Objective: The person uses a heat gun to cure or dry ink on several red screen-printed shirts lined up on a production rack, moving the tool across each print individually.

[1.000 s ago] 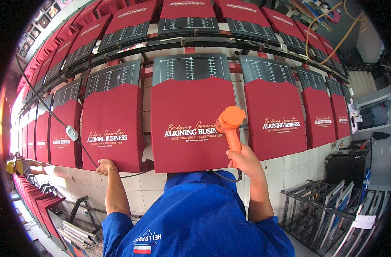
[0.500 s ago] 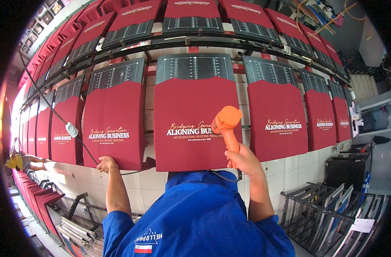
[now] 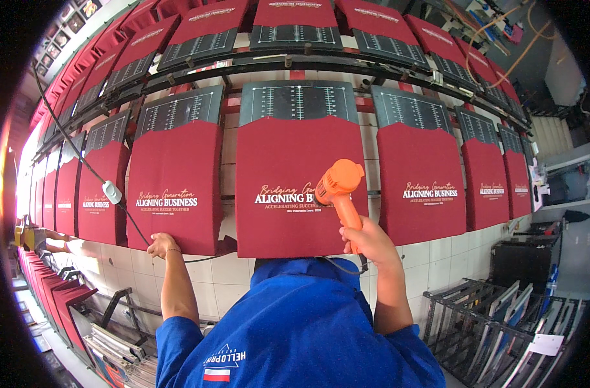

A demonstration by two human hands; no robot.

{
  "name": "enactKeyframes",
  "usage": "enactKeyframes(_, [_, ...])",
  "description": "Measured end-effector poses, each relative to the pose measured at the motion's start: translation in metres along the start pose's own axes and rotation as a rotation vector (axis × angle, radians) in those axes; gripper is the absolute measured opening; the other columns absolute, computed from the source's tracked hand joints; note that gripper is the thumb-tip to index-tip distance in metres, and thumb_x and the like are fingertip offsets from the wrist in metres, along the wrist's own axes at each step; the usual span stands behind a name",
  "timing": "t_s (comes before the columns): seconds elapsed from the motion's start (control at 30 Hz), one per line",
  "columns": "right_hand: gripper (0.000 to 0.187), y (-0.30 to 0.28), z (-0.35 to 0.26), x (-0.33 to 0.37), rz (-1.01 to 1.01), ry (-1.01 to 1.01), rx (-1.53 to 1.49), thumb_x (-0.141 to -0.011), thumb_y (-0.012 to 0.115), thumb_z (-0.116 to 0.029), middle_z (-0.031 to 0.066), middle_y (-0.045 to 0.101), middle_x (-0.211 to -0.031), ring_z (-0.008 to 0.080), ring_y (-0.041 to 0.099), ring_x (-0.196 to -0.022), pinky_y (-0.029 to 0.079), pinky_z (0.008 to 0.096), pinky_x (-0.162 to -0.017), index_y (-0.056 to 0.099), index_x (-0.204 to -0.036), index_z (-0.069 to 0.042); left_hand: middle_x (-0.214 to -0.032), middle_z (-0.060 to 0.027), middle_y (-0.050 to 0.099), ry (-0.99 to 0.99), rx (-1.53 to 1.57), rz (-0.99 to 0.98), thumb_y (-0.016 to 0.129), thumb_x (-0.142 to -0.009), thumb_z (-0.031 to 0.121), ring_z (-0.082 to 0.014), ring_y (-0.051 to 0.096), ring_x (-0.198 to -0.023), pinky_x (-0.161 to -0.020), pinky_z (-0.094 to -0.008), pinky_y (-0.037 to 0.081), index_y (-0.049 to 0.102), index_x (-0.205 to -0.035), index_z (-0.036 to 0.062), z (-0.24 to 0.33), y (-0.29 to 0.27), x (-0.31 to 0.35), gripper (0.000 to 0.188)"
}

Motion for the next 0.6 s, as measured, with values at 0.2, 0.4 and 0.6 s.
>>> enactKeyframes(0.2, [0.022,0.004,0.002,-0.005,-0.034,-0.007,0.010,-0.088,0.064,-0.017,0.0042,0.058,-0.078,0.0124,0.061,-0.057,0.049,0.0254,-0.052,0.055,-0.098,0.000,-0.127,-0.0275,0.046,0.007,0.018,0.013,0.049,-0.093,0.043,-0.0458,0.058,-0.110,-0.091,-0.0536,0.051,0.036,-0.130,-0.0095,-0.002,0.002,-0.002,0.066])
enactKeyframes(0.4, [0.023,0.012,0.002,-0.007,-0.041,-0.036,0.023,-0.088,0.065,-0.018,0.0042,0.058,-0.077,0.0129,0.061,-0.057,0.048,0.0257,-0.051,0.054,-0.097,0.000,-0.129,-0.0279,0.045,-0.009,0.022,-0.027,0.048,-0.093,0.043,-0.0462,0.056,-0.112,-0.092,-0.0543,0.050,0.034,-0.132,-0.0100,0.000,0.000,0.002,0.067])
enactKeyframes(0.6, [0.023,0.016,0.000,-0.009,-0.043,-0.009,0.033,-0.088,0.065,-0.018,0.0046,0.058,-0.077,0.0130,0.061,-0.057,0.049,0.0259,-0.051,0.055,-0.097,0.000,-0.129,-0.0294,0.044,0.004,-0.017,-0.039,0.045,-0.095,0.043,-0.0457,0.058,-0.108,-0.089,-0.0513,0.052,0.029,-0.136,-0.0100,0.000,-0.001,-0.001,0.069])
Point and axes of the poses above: each hand's wrist, its own x-axis away from the middle knuckle, its own y-axis out of the palm, z = x × y, the point moved 2 cm from there along -x, towards the middle knuckle
